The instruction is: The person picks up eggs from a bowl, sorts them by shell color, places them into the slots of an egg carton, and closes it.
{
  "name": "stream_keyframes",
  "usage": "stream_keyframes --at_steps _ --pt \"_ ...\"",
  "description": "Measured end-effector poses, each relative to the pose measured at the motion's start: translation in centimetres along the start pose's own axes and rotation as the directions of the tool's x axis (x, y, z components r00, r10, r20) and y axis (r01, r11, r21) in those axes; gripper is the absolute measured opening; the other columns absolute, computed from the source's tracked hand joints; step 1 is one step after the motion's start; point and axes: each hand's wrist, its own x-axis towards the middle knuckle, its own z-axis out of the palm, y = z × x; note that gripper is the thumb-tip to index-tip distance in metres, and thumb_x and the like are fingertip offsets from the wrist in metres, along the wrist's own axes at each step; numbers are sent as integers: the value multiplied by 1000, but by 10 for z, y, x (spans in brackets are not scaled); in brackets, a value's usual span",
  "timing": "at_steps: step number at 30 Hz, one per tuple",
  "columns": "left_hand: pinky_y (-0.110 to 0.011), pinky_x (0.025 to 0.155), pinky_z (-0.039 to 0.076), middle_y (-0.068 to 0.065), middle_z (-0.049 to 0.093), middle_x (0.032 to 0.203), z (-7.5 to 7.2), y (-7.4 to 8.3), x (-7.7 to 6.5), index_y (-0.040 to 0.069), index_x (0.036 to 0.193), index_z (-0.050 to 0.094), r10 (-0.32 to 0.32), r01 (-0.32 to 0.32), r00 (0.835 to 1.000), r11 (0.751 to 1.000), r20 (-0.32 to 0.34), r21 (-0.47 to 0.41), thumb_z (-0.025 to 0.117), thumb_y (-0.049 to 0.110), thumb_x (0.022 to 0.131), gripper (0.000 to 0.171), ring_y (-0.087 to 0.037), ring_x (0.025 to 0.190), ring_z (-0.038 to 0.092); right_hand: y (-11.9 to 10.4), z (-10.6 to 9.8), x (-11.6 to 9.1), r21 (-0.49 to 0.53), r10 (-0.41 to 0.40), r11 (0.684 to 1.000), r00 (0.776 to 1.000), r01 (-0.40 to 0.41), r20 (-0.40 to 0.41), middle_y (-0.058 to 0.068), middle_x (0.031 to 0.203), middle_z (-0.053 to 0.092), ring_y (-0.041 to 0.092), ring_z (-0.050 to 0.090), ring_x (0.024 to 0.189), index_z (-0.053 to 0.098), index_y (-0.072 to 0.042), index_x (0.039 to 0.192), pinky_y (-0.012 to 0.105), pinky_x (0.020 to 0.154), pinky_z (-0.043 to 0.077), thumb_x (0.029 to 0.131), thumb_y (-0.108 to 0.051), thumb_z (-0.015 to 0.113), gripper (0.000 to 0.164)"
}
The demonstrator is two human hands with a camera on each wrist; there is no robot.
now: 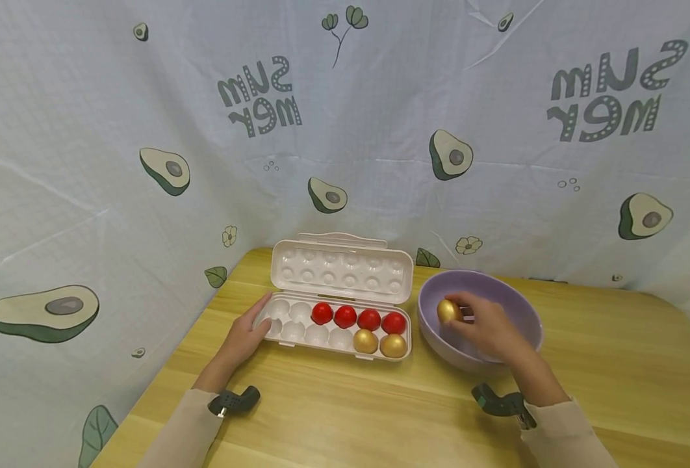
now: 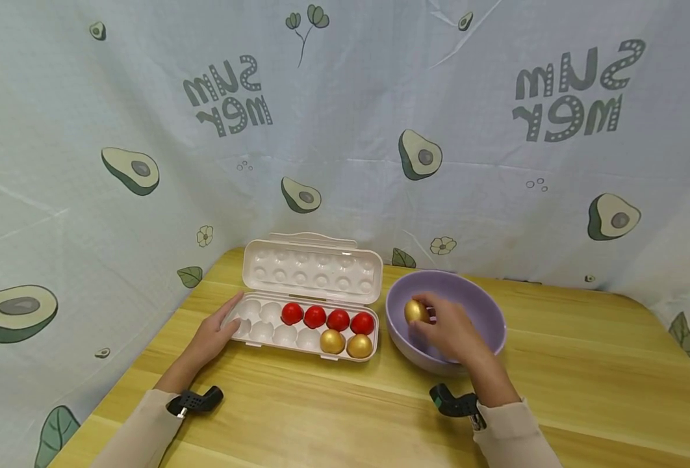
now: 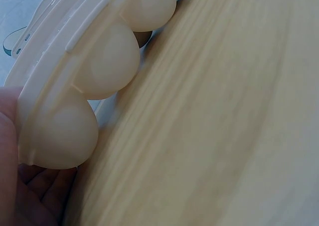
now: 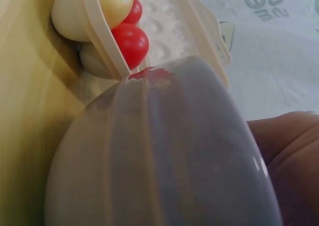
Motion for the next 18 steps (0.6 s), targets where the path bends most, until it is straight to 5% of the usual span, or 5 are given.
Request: stream_keyframes --at_steps 18 --pt "-50 114 27 -18 40 148 -1 3 0 12 149 38 -3 3 1000 1000 -3 5 53 13 93 58 -38 137 36 -10 4 2 95 38 995 991 -26 -126 20 126 60 37 65 105 54 -4 130 41 82 56 85 -15 74 50"
